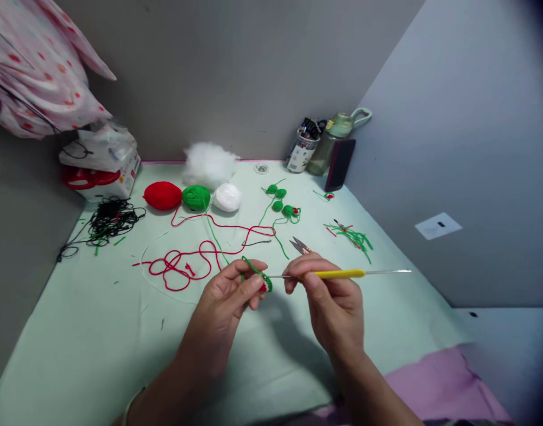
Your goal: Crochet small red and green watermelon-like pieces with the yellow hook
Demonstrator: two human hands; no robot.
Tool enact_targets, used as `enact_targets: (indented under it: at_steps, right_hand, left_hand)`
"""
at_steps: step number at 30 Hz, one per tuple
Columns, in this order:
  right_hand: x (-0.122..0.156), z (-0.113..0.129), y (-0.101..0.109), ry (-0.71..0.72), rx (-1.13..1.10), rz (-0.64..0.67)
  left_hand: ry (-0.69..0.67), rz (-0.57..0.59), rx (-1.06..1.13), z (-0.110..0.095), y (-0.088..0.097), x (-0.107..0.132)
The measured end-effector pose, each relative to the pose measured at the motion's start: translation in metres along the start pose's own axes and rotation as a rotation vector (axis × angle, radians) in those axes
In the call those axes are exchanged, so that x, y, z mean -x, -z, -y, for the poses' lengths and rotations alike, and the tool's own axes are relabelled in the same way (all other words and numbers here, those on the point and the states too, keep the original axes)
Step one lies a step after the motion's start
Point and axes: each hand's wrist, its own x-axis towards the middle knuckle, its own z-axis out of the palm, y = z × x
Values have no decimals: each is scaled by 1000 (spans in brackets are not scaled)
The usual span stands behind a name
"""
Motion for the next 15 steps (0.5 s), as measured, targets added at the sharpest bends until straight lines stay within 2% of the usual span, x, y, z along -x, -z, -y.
enact_targets:
  at_steps: [15]
  right_hand:
    - [1, 0, 1, 28, 57, 2]
  left_hand:
    - [-30, -23, -69, -4, -3, 2]
